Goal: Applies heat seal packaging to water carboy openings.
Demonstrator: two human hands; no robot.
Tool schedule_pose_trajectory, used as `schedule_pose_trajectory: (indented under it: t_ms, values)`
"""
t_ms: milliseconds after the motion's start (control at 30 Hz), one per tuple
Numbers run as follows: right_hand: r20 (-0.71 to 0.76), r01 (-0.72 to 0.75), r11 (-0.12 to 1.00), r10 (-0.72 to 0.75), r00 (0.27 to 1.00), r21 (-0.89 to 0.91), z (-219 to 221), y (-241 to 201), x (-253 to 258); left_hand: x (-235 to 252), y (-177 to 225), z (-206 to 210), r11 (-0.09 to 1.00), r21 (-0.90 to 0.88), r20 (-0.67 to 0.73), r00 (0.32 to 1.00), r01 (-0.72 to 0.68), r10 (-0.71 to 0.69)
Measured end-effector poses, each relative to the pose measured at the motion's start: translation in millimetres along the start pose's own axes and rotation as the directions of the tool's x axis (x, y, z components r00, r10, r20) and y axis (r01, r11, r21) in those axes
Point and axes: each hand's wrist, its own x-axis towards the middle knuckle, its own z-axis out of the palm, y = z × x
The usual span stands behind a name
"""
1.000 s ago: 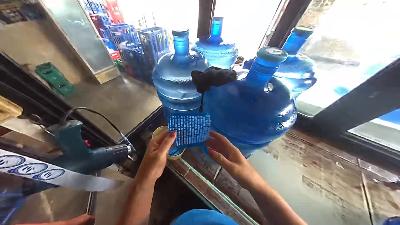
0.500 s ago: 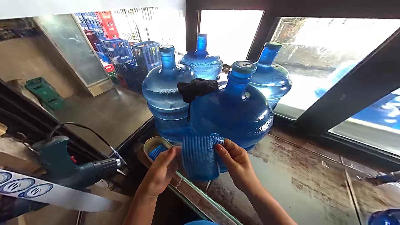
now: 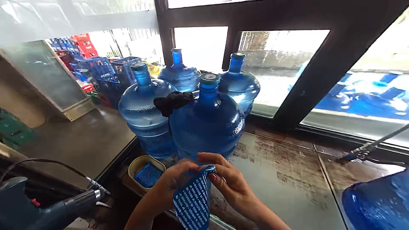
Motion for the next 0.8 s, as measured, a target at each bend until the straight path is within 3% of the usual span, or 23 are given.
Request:
schedule_pose_trajectory:
  t_ms: [133, 233, 333, 400, 533, 600, 700, 800]
  values:
    - [-0.114, -0.048, 0.999, 0.045, 0.992, -0.02, -7, -4, -1, 21, 7, 0, 0.984, 0.176, -0.111, 0.993, -0.013, 0.033]
    - [-0.144, -0.125, 0.954, 0.169, 0.975, 0.273, -13, -11, 4, 34, 10, -2, 0.986, 0.158, -0.181, 0.98, -0.051, 0.08]
    - [-0.125, -0.096, 0.878, 0.174, 0.977, 0.47, -19, -16, 15, 46, 2, -5, 0.994, -0.014, -0.114, 0.988, -0.11, 0.107]
    - [-0.097, -0.071, 0.914, 0.119, 0.988, 0.4, -21, -18, 24, 54, 0, -9, 0.981, -0.127, -0.068, 0.988, -0.148, 0.14]
    - [-0.065, -0.088, 0.986, 0.098, 0.993, 0.14, -20, -23, 49, 68, 8, -17, 0.985, -0.109, -0.105, 0.987, -0.136, 0.124]
    - [-0.05, -0.145, 0.971, 0.157, 0.986, 0.188, -28, -27, 64, 79, 19, -26, 0.98, -0.187, -0.129, 0.991, -0.067, 0.043]
    - [0.025, -0.304, 0.883, 0.317, 0.948, 0.358, -51, -33, 95, 104, 25, -48, 0.898, -0.436, -0.035, 0.995, 0.067, -0.091]
    - [0.032, -0.405, 0.858, 0.417, 0.909, 0.316, -70, -32, 123, 129, 24, -71, 0.878, -0.459, 0.007, 0.989, 0.134, -0.148]
